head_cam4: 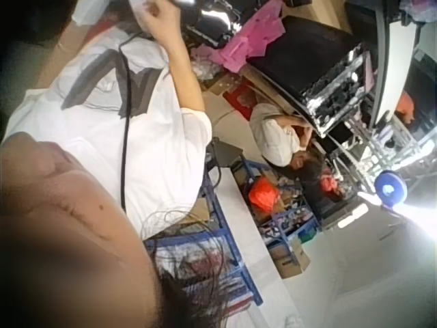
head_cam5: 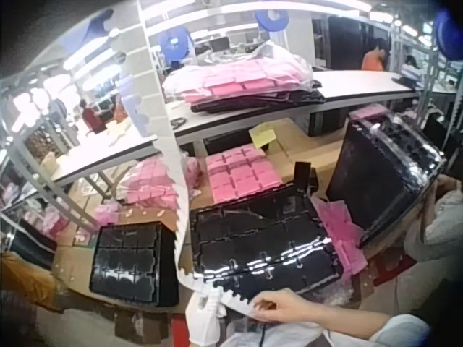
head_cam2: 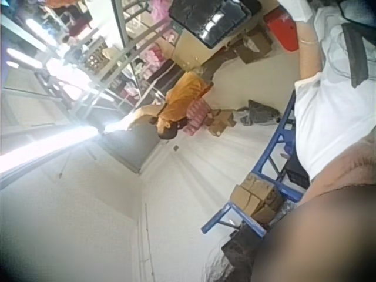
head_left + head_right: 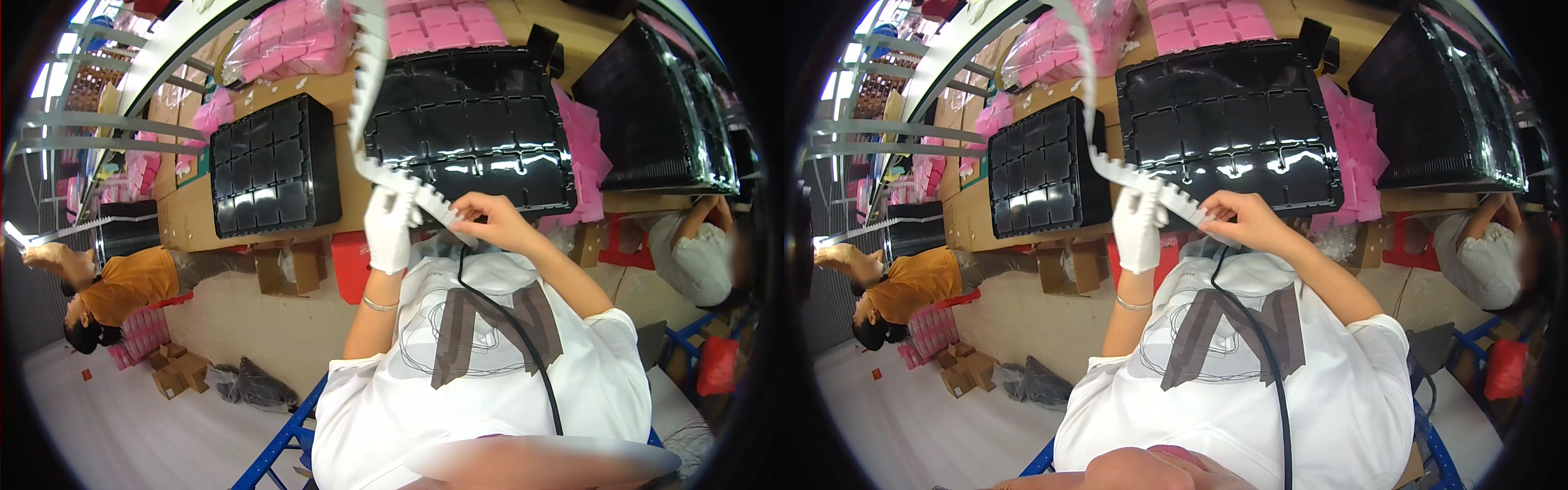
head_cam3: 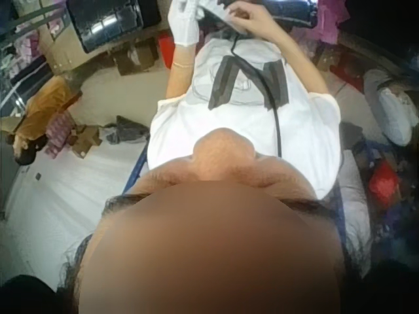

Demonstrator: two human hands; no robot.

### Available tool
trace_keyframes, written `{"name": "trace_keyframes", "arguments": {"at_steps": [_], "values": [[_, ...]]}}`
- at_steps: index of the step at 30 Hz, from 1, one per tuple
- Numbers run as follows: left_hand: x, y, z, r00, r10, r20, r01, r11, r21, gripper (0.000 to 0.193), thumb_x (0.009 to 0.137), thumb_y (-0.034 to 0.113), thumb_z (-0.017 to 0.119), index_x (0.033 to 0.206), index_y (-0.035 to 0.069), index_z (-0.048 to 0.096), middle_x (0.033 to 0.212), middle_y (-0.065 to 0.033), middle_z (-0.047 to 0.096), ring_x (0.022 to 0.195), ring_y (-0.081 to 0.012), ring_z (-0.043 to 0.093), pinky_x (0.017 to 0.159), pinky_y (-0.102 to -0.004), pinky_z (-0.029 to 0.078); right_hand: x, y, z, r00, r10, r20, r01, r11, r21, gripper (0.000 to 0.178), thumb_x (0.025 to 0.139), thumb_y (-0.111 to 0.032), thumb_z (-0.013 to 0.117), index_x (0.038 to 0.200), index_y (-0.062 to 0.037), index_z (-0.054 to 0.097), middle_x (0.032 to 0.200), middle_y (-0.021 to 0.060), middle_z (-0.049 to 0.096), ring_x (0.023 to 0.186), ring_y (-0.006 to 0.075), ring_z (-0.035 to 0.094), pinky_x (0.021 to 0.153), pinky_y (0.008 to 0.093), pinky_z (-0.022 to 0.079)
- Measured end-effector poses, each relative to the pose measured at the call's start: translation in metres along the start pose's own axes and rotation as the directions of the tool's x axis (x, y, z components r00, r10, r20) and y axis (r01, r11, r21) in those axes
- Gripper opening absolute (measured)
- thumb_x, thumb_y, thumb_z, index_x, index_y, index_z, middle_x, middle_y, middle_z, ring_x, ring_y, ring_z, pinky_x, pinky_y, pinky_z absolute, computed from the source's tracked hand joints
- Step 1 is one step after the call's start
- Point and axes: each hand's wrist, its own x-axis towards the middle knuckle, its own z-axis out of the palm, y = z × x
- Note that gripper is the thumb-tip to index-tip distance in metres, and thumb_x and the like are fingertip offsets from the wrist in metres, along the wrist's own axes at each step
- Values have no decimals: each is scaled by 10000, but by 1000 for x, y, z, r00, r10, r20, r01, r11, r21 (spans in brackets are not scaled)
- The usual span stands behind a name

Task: The person assembles plastic components by hand, applying pink foam inserts into black plastic trays and then applying white plastic strips to the exterior of the trays.

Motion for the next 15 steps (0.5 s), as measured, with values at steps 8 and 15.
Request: {"name": "trace_keyframes", "arguments": {"at_steps": [8, 15], "values": [[-7, -18, -22, 987, -158, 13, 157, 985, 77, 263, 911, 92, 704, 1142, -14, 635, 903, -61, 687, 632, -53, 546, 533, -205, 419, 15, -7, 26, 981, 172, -94, -169, 985, 35, 158, 853, -131, 773, 921, -9, 698, 799, 24, 714, 742, 54, 648, 672, 214, 517], [-6, -24, -38, 992, -87, -91, 90, 996, 30, 280, 941, 67, 664, 1200, -24, 608, 970, -83, 685, 677, -76, 575, 592, -203, 460, 19, -10, 46, 964, 123, -237, -113, 992, 53, 104, 833, -92, 772, 894, -22, 725, 835, 40, 719, 764, 79, 656, 715, 234, 533]]}}
